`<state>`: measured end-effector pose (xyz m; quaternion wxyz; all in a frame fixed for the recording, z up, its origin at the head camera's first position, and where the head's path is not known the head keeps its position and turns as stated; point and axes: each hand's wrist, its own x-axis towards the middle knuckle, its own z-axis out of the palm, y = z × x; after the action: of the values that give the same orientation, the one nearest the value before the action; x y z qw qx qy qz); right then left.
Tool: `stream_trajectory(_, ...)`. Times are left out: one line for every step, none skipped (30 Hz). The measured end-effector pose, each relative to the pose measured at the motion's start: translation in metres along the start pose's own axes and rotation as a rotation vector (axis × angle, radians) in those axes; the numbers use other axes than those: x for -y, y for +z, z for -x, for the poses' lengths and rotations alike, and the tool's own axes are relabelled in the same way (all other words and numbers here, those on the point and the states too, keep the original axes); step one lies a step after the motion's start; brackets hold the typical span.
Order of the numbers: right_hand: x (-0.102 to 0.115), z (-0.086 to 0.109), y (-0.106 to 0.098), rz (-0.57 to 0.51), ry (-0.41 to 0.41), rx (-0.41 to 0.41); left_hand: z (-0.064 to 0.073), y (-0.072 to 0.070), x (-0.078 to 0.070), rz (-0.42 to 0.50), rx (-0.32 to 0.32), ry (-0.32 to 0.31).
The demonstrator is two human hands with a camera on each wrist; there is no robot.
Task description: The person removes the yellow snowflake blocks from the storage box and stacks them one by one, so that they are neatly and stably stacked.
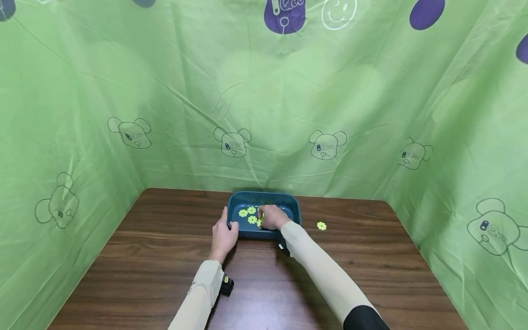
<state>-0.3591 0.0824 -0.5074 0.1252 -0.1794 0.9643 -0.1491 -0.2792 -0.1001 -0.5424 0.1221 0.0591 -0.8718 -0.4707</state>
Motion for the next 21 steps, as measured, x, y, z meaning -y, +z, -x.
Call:
stream_trajectory(0.000,0.000,0.000,0.001,-0.003,-0.002,0.000,0.000,0.000,0.000,-0.001,0.000)
stream_trajectory(0.000,0.000,0.001,0.009,-0.007,-0.006,0.000,0.000,0.000,-0.001,-0.001,-0.001)
stream_trajectory(-0.001,0.001,0.001,0.015,-0.012,-0.013,0.001,0.000,0.000,-0.001,-0.001,-0.003)
stream_trajectory(-0.001,0.001,0.001,0.022,-0.016,-0.022,0.001,0.000,0.000,-0.002,-0.002,-0.004)
stream_trajectory(-0.001,0.001,0.001,0.027,-0.019,-0.034,0.000,0.000,0.001,-0.004,-0.003,-0.004)
stream_trajectory(-0.002,0.001,0.001,0.029,-0.024,-0.048,0.000,0.001,0.001,-0.008,-0.004,-0.002)
stream_trajectory(-0.002,0.001,0.001,0.028,-0.026,-0.062,0.000,0.001,0.001,-0.007,-0.004,-0.001)
stream_trajectory(-0.002,0.001,0.002,0.030,-0.028,-0.077,-0.001,0.001,0.001,-0.008,-0.004,-0.001)
stream_trajectory(-0.003,0.000,0.002,0.029,-0.030,-0.090,-0.001,0.001,0.001,-0.008,-0.004,-0.001)
stream_trajectory(-0.003,0.000,0.002,0.027,-0.031,-0.098,-0.002,0.001,0.002,-0.008,-0.003,-0.001)
stream_trajectory(-0.003,0.000,0.003,0.028,-0.032,-0.101,-0.002,0.001,0.002,-0.009,-0.003,-0.001)
stream_trajectory(-0.003,0.000,0.004,0.027,-0.034,-0.103,-0.002,0.001,0.002,-0.007,-0.001,-0.005)
stream_trajectory(-0.003,0.001,0.003,0.026,-0.034,-0.102,-0.002,0.001,0.002,-0.005,0.001,-0.009)
stream_trajectory(-0.003,0.002,0.003,0.027,-0.036,-0.103,-0.002,0.001,0.002,-0.004,0.003,-0.012)
stream_trajectory(-0.003,0.004,0.002,0.022,-0.039,-0.103,-0.002,0.000,0.002,-0.004,0.004,-0.013)
stream_trajectory(-0.002,0.005,0.000,0.013,-0.044,-0.105,-0.002,0.000,0.002,-0.006,0.004,-0.013)
stream_trajectory(-0.002,0.007,-0.002,0.000,-0.047,-0.107,-0.001,0.000,0.001,-0.007,0.004,-0.014)
stream_trajectory(-0.002,0.010,-0.005,-0.025,-0.055,-0.112,-0.001,0.000,0.001,-0.009,0.005,-0.013)
stream_trajectory(-0.001,0.013,-0.008,-0.047,-0.061,-0.116,-0.001,0.000,0.001,-0.009,0.004,-0.011)
stream_trajectory(-0.002,0.015,-0.012,-0.072,-0.075,-0.126,-0.001,0.001,0.002,-0.010,0.004,-0.009)
stream_trajectory(-0.002,0.018,-0.016,-0.102,-0.092,-0.139,-0.001,0.001,0.002,-0.010,0.002,-0.006)
